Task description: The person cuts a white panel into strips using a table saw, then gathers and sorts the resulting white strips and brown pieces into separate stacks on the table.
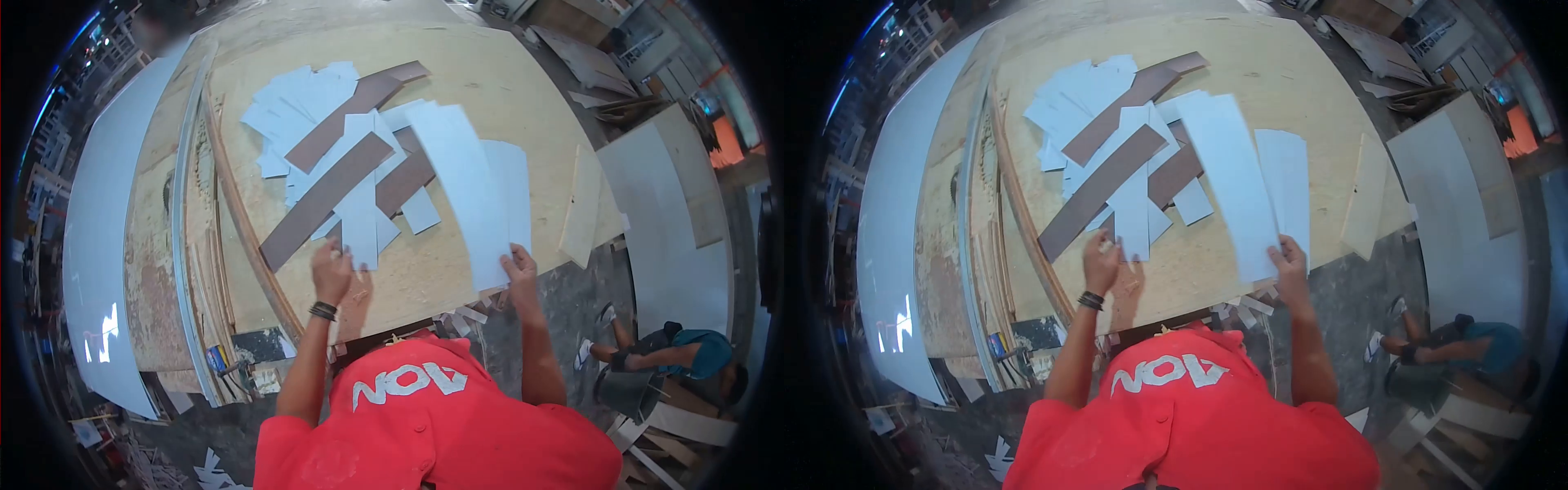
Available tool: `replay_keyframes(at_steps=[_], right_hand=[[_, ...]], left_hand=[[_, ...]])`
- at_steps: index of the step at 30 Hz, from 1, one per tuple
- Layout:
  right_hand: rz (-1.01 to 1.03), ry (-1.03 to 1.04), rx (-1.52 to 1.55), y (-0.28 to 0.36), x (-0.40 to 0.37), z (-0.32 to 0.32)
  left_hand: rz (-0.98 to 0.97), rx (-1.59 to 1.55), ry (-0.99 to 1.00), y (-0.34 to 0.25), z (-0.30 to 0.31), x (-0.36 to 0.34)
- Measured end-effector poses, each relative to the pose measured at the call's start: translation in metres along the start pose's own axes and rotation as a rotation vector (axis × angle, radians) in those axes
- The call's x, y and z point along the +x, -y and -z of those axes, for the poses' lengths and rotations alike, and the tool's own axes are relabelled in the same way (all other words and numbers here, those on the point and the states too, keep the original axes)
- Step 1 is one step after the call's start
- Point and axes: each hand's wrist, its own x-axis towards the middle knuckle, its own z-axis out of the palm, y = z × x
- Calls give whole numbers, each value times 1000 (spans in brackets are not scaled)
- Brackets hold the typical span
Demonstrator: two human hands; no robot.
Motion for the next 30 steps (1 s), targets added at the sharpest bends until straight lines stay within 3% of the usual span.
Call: replay_keyframes(at_steps=[2,3,5,6,7,9,11,13,14,16,17,20,22,24,25,27,30], right_hand=[[14,-161,-24,-11,10,37],[-44,-161,-82,-27,22,69],[-106,-140,-132,-43,34,103],[-41,-343,-688,-47,35,106],[40,-541,-1243,-52,37,107],[121,-540,-1047,-67,46,104],[173,-542,-849,-80,47,86],[63,-342,-559,-77,38,48],[63,-337,-553,-72,33,31],[77,-204,-550,-63,18,-2],[65,-176,-529,-60,12,-15],[46,-101,-454,-65,7,-39],[84,-75,-482,-76,13,-50],[47,27,-502,-82,22,-67],[11,89,-521,-82,26,-78],[7,142,-568,-90,36,-104],[-35,250,-666,-88,51,-149]], left_hand=[[5,160,52,15,17,33],[8,170,44,23,22,48],[-17,547,15,42,31,71],[-6,561,5,51,35,79],[79,604,168,58,41,87],[209,674,437,63,56,102],[181,687,437,60,66,106],[91,659,410,42,77,107],[94,666,407,40,77,106],[27,124,295,31,79,102],[37,2,238,22,76,96],[129,-251,262,-4,60,87],[115,-245,279,9,29,92],[181,-403,171,-8,4,94],[182,-404,169,2,-11,91],[410,-76,101,18,-37,89],[406,166,179,-3,-38,60]])
